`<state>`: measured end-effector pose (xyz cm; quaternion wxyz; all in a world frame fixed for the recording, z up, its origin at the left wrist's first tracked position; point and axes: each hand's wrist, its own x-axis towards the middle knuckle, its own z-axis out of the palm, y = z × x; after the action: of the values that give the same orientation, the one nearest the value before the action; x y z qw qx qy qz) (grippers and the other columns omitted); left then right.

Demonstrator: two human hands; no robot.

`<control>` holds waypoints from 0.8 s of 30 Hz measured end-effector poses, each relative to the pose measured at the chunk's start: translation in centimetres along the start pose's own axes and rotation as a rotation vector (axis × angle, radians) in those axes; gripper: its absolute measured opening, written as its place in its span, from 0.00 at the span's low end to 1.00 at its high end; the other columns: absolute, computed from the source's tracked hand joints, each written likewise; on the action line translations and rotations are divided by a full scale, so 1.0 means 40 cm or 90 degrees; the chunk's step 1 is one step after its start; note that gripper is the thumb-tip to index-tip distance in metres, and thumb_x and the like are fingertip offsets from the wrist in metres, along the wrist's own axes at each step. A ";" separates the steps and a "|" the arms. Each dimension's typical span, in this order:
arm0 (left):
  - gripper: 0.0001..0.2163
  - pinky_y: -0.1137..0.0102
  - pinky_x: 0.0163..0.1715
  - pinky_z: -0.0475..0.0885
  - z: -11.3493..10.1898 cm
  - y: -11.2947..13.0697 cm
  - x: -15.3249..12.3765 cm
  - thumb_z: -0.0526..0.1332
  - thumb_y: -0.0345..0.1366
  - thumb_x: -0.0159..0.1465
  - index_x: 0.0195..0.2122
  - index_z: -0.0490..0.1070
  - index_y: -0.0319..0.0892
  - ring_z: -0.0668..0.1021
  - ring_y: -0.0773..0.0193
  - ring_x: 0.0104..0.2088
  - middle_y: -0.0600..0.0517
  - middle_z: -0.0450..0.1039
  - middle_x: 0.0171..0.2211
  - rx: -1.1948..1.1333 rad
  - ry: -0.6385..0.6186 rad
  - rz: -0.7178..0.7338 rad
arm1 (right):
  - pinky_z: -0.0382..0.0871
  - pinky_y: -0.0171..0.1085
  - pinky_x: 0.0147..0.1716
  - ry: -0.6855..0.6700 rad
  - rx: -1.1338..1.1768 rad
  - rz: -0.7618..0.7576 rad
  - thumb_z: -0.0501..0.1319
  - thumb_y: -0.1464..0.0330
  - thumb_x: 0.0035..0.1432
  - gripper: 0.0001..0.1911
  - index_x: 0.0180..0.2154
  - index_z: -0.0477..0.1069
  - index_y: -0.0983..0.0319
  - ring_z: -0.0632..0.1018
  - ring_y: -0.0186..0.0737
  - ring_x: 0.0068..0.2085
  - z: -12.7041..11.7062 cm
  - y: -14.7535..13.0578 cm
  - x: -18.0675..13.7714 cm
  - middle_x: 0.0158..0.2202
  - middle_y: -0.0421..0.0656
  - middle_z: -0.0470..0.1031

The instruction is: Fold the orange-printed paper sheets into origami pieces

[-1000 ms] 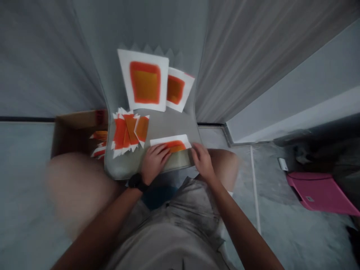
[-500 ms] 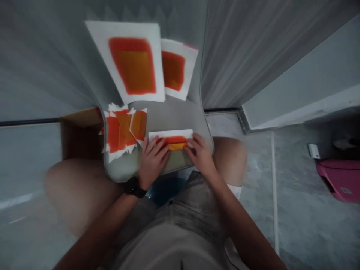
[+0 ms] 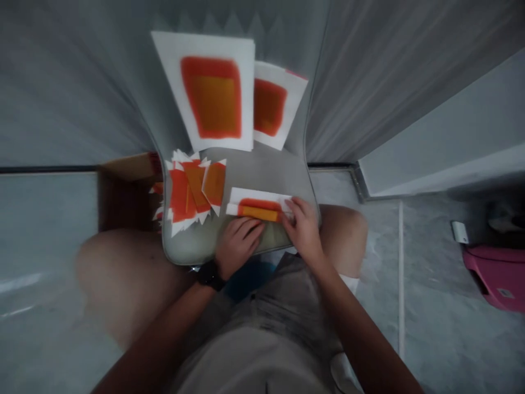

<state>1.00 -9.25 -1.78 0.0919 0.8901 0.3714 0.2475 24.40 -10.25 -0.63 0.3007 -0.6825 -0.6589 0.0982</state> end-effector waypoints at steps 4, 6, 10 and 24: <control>0.17 0.53 0.60 0.74 -0.005 0.003 0.016 0.59 0.32 0.71 0.60 0.77 0.46 0.76 0.50 0.60 0.46 0.77 0.60 0.018 -0.023 -0.014 | 0.68 0.55 0.65 -0.054 -0.034 -0.037 0.59 0.60 0.70 0.24 0.62 0.74 0.63 0.72 0.56 0.63 0.020 0.007 0.069 0.63 0.55 0.73; 0.19 0.53 0.60 0.75 -0.006 0.005 0.018 0.59 0.32 0.71 0.62 0.75 0.44 0.76 0.50 0.60 0.46 0.76 0.61 0.019 -0.017 -0.019 | 0.67 0.55 0.66 -0.084 -0.056 -0.043 0.60 0.59 0.70 0.25 0.63 0.73 0.63 0.71 0.58 0.64 0.030 0.004 0.097 0.64 0.56 0.71; 0.22 0.52 0.65 0.71 -0.006 0.005 0.014 0.59 0.32 0.71 0.65 0.72 0.44 0.74 0.49 0.63 0.45 0.74 0.63 0.020 0.021 -0.023 | 0.68 0.54 0.65 -0.107 -0.063 -0.045 0.61 0.60 0.69 0.23 0.60 0.77 0.63 0.72 0.58 0.64 0.044 -0.006 0.123 0.63 0.56 0.72; 0.21 0.49 0.72 0.62 -0.004 0.004 0.025 0.57 0.33 0.72 0.66 0.72 0.45 0.72 0.51 0.68 0.47 0.73 0.66 0.016 -0.014 -0.037 | 0.69 0.50 0.63 -0.047 -0.023 0.021 0.66 0.66 0.63 0.17 0.53 0.78 0.64 0.74 0.55 0.59 0.068 -0.020 0.133 0.57 0.55 0.75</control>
<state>1.62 -8.66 -1.21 0.0918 0.8829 0.3989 0.2300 22.89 -4.43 -0.99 0.2624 -0.6944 -0.6599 0.1163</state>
